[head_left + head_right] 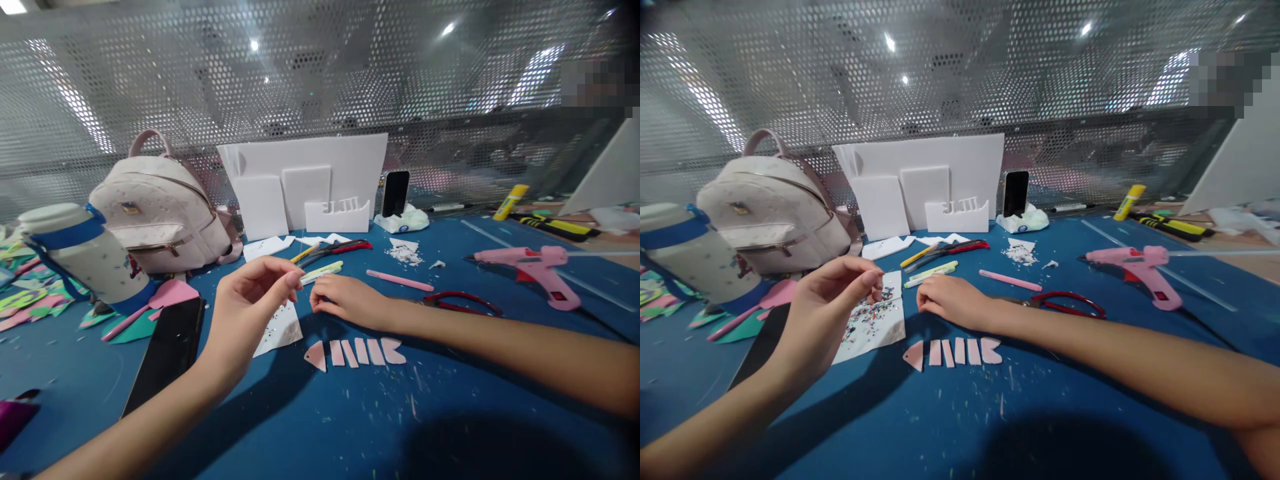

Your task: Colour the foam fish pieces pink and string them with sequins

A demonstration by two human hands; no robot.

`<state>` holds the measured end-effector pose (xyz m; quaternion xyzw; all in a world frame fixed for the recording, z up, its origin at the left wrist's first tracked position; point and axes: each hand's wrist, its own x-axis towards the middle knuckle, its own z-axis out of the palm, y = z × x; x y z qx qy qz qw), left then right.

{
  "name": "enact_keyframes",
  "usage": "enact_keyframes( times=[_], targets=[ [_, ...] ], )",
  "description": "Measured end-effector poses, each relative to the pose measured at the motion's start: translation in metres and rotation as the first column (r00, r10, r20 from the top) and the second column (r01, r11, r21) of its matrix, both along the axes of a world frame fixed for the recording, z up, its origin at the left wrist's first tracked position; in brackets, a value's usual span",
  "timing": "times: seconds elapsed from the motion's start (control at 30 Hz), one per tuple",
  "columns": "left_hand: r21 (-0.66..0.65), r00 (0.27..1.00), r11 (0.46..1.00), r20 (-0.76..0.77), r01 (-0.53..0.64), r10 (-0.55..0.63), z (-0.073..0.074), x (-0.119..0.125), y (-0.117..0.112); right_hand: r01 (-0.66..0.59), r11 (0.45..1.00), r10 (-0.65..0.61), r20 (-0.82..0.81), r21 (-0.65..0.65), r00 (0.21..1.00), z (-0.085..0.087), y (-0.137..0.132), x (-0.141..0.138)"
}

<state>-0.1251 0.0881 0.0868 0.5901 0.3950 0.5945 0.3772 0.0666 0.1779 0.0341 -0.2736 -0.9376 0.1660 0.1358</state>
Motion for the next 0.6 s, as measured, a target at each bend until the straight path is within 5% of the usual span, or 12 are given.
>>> enact_keyframes(
  times=[0.43,0.6],
  targets=[
    [-0.016,0.999,0.999,-0.002,0.042,-0.042,-0.001,0.001,-0.004,0.024,1.0,-0.024,0.021,-0.009,1.0,-0.011,-0.005,-0.005],
    [-0.012,0.999,0.999,-0.02,0.03,-0.031,0.0,0.0,-0.005,0.032,0.992,-0.035,-0.029,-0.122,0.999,0.035,-0.017,0.015]
  ],
)
